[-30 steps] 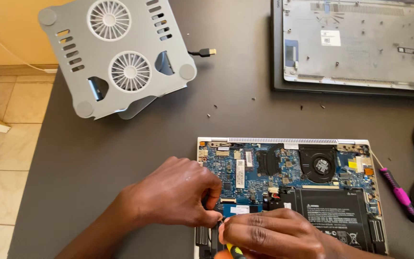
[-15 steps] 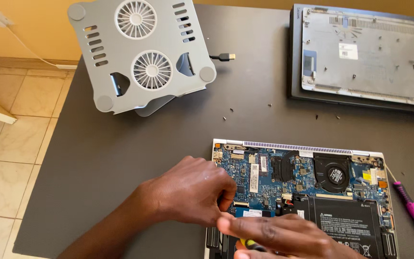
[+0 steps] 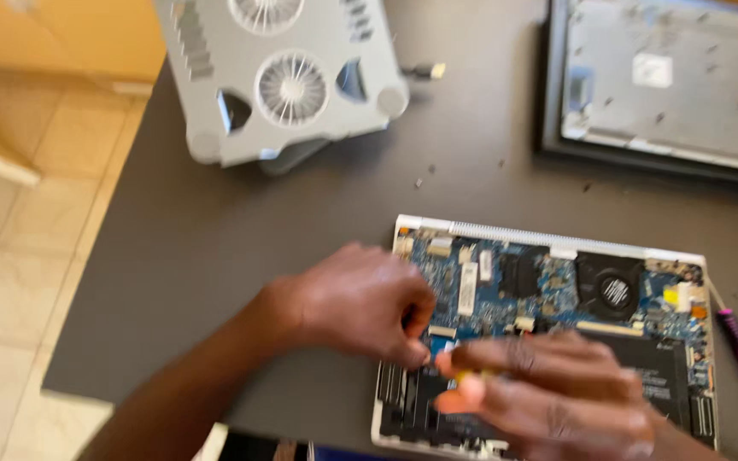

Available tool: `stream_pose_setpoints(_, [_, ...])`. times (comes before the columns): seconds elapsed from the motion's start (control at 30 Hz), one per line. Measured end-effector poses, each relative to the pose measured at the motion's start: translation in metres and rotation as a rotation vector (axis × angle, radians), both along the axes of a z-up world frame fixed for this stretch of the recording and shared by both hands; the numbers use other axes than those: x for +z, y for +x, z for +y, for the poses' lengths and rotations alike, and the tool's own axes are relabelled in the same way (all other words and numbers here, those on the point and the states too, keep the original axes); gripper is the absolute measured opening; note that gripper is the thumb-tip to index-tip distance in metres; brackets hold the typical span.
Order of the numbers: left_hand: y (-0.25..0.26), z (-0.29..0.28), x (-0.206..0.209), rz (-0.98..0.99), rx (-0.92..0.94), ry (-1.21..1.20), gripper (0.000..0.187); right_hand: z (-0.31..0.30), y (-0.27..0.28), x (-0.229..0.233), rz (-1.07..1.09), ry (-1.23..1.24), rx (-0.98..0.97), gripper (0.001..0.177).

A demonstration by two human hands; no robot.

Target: The person uses a screwdriver to fasten screws into the internal frame of a disassembled laptop, then places the bottom cover over the chassis and presses it into place. The person handles the laptop, screws, and screwdriver throughout the clip.

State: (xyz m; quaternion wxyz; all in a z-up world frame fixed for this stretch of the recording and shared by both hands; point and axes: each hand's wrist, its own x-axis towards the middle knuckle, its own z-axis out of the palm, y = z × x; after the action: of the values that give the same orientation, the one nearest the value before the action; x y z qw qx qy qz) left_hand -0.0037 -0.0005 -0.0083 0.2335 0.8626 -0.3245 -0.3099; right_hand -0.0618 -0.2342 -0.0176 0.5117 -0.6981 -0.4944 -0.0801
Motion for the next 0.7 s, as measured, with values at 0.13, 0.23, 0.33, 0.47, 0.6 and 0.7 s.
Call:
stream_pose_setpoints(0.13, [0.004, 0.005, -0.009, 0.014, -0.031, -0.052, 0.027, 0.003, -0.007, 0.0, 0.123, 0.014, -0.012, 0.046])
stream_pose_setpoints(0.23, [0.004, 0.007, -0.01, 0.01, -0.047, -0.05, 0.024, 0.005, -0.004, 0.001, 0.008, -0.05, -0.071, 0.054])
stream_pose_setpoints(0.33, [0.002, 0.004, -0.007, 0.012, -0.049, -0.005, 0.022, 0.002, -0.002, -0.001, -0.033, -0.091, -0.117, 0.057])
stream_pose_setpoints(0.47, [0.0, 0.003, 0.001, 0.001, -0.062, 0.017, 0.021, 0.007, -0.004, -0.008, 0.022, -0.059, -0.05, 0.051])
stream_pose_setpoints(0.6, [0.0, 0.004, 0.0, 0.01, -0.048, 0.017, 0.023, 0.006, -0.002, -0.007, 0.009, -0.049, 0.063, 0.049])
stream_pose_setpoints(0.7, [0.0, 0.004, -0.002, 0.011, -0.045, 0.018, 0.022, 0.006, -0.006, -0.007, -0.097, -0.091, -0.038, 0.046])
